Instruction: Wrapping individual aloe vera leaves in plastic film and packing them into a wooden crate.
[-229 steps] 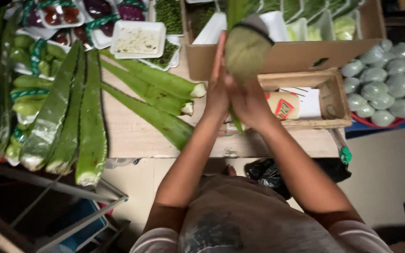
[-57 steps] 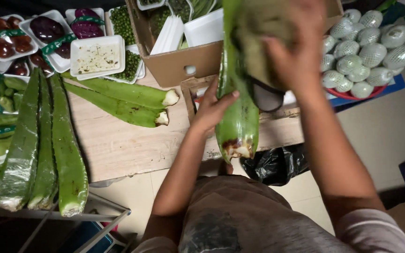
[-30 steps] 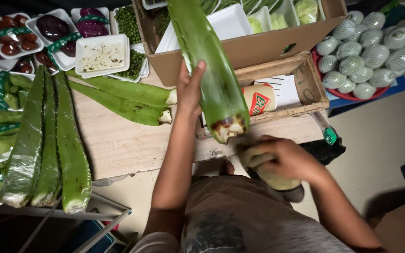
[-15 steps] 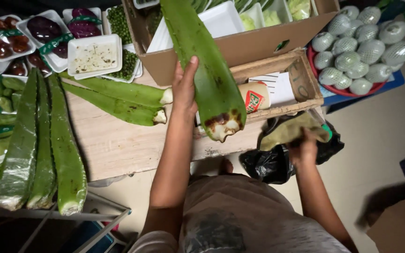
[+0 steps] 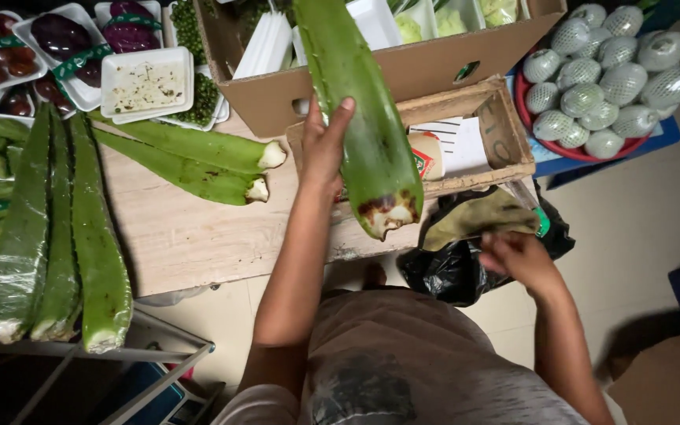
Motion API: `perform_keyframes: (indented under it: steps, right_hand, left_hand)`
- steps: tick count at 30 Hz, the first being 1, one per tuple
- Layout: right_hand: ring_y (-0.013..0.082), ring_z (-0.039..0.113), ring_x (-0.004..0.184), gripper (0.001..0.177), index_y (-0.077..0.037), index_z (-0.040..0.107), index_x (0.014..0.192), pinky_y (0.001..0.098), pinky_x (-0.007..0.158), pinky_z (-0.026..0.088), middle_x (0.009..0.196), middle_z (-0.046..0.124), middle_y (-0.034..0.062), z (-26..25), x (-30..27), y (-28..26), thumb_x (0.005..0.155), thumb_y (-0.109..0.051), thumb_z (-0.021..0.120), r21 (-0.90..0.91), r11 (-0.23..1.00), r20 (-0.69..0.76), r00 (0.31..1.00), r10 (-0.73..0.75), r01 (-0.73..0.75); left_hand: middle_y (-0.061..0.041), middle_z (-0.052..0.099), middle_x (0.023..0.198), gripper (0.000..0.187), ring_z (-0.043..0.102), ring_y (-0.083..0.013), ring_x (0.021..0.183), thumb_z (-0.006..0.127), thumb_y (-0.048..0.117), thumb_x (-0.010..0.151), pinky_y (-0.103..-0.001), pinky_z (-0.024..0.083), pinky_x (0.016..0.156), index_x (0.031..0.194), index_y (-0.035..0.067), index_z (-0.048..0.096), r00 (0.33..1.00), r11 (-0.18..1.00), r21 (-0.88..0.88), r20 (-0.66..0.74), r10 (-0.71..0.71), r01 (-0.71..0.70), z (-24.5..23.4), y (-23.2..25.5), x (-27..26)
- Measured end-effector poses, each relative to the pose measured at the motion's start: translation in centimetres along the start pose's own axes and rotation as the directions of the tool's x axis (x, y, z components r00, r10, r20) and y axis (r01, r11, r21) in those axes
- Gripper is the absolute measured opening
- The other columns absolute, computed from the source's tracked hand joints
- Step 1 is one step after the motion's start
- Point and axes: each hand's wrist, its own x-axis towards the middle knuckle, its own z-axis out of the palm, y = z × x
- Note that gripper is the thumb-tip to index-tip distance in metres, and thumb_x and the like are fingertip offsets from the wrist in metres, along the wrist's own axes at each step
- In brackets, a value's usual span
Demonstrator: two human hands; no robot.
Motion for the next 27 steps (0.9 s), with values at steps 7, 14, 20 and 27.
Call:
perform_keyframes:
  steps: [7,14,20,27]
  right_hand:
    - [0.0359,0.068,0.114,0.041,-0.004,0.059,0.137,0.0556,0.096,0.056,0.127,0.066,0.0209,5.0,1.0,-11.4,0.103,-0.027,0.057,0.457,0.810,0.152,0.865,-0.478,0.367]
    - [0.0325,0.072,0.099,0.046,-0.014,0.054,0.144,0.0534,0.085,0.062,0.115,0.067,0.0173,8.8,5.0,-11.2,0.099,-0.013,0.065,0.703,0.703,0.323,0.833,-0.449,0.106]
    - [0.0306,0.074,0.106,0.043,-0.019,0.065,0.133,0.0560,0.096,0.059,0.119,0.073,0.0152,6.3,5.0,-10.9,0.092,-0.010,0.072,0.825,0.565,0.276,0.880,-0.387,-0.010]
    - [0.0308,0.066,0.122,0.049,-0.022,0.056,0.145,0.0580,0.110,0.050,0.133,0.067,0.0142,3.6,9.3,-8.3,0.099,-0.016,0.070,0.787,0.593,0.139,0.888,-0.439,0.170]
  left_hand:
    - [-0.032,0.024,0.162,0.099,0.030,-0.0475,0.148,0.074,0.050,0.091,-0.065,0.028,0.119,0.162,0.006,0.021,0.993,0.945,0.325,0.097,-0.074,0.039,2.8,-0.5,-2.4]
    - [-0.031,0.057,0.141,0.065,0.057,-0.0422,0.129,0.068,0.023,0.100,-0.056,0.052,0.106,0.155,0.003,0.039,0.969,0.966,0.211,0.223,0.103,-0.151,2.3,-3.6,-2.4]
    - [-0.028,0.049,0.150,0.067,0.046,-0.0408,0.140,0.058,0.046,0.103,-0.055,0.036,0.117,0.154,0.005,0.043,0.998,0.890,0.453,-0.008,0.056,-0.047,0.5,-0.2,-1.8]
    - [-0.014,0.078,0.105,0.036,0.075,-0.0201,0.092,0.064,0.031,0.104,-0.041,0.067,0.082,0.137,0.018,0.062,0.997,0.982,0.175,-0.027,0.077,-0.072,-1.6,-1.9,1.5]
